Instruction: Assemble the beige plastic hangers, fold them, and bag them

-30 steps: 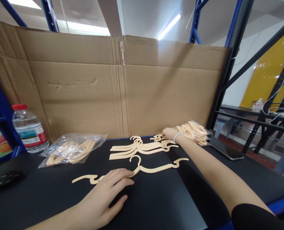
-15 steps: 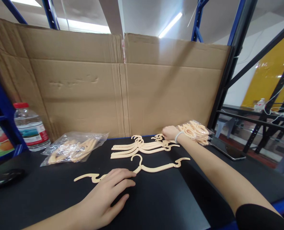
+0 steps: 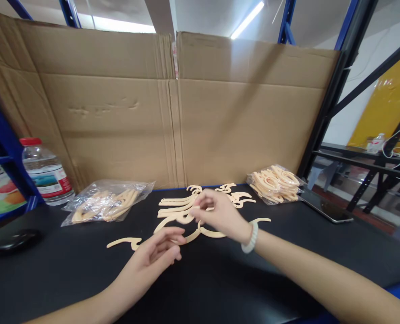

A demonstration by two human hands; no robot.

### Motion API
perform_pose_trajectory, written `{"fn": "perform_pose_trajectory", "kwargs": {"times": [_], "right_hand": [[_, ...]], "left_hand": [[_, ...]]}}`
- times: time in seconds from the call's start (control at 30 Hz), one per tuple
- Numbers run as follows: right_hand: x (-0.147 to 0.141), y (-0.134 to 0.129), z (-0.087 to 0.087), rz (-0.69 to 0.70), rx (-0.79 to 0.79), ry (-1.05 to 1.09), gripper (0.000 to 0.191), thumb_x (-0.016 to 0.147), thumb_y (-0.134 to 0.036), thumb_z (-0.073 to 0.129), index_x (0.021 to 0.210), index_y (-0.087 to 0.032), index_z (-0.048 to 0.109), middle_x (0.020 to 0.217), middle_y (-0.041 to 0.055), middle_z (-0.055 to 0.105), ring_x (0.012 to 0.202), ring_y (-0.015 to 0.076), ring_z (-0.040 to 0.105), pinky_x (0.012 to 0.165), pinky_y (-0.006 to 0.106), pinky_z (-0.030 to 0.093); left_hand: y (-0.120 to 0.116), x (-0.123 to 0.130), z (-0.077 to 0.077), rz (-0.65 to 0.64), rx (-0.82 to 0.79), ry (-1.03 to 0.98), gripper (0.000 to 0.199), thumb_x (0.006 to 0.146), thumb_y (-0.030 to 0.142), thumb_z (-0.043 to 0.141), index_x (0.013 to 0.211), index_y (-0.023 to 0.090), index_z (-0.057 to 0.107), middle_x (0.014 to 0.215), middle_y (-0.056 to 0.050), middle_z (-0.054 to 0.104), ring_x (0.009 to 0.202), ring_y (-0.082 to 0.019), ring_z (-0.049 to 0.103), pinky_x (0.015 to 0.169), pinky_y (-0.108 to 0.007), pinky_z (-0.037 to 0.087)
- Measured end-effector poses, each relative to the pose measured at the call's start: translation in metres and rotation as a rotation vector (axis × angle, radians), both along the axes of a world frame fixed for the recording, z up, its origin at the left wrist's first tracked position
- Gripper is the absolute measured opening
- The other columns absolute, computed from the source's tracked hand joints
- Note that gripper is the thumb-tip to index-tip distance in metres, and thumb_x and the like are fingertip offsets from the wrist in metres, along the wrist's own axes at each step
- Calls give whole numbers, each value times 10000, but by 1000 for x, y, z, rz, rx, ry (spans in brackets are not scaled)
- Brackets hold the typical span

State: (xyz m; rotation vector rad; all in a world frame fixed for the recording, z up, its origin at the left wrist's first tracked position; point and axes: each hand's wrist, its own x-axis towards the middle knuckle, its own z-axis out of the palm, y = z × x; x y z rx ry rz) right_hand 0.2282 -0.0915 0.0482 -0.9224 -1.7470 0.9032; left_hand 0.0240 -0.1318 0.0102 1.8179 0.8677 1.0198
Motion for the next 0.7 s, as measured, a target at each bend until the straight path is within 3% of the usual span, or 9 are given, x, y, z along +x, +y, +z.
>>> {"fn": "perform_pose_trajectory", "kwargs": {"times": [0.13, 0.27, 0.4, 0.47, 0.53, 0.7], "right_hand": [[-29, -26, -12, 162, -146, 55, 286, 689, -373, 767, 738, -177, 564, 675, -12, 603, 602, 118, 584, 516, 231, 509], [-29, -17, -9, 227, -56, -35, 220, 788, -374, 681, 745, -164, 632, 692, 2, 616, 639, 117, 585, 563, 227, 499], [-7, 15, -10, 31, 111, -297, 240, 903, -327, 529, 809, -154, 668, 756, 30, 669, 683, 128, 619, 634, 246, 503], [8, 32, -16, -131, 199, -576, 142, 878, -259, 559, 856, -164, 662, 774, 21, 684, 686, 130, 625, 636, 243, 491], [21, 43, -25, -221, 243, -695, 76, 837, -198, 594, 830, -159, 659, 778, 41, 677, 715, 164, 619, 666, 282, 476], [32, 50, -39, -277, 351, -838, 132, 810, -137, 599, 680, -156, 608, 760, 78, 617, 824, 232, 577, 761, 350, 428]], "left_hand": [[-4, 1, 3, 83, -34, -98, 231, 888, 421, 546, 888, 195, 596, 804, -15, 600, 699, -151, 582, 649, -268, 485], [-4, -1, 5, 154, 24, -73, 215, 910, 407, 521, 861, 202, 564, 696, 21, 531, 635, -137, 526, 599, -250, 429], [1, -1, 1, 142, 25, -99, 273, 889, 409, 535, 733, 186, 547, 719, 6, 506, 626, -133, 510, 578, -249, 423], [3, 0, 0, 157, 24, -121, 296, 876, 403, 551, 682, 180, 536, 750, -3, 506, 633, -129, 507, 573, -248, 424], [4, 1, 1, 174, 9, -162, 290, 852, 398, 579, 667, 180, 527, 786, -6, 518, 632, -123, 509, 570, -246, 428], [2, 1, 2, 188, -54, -215, 231, 814, 398, 628, 750, 190, 550, 761, 11, 537, 635, -126, 518, 603, -254, 449]]}}
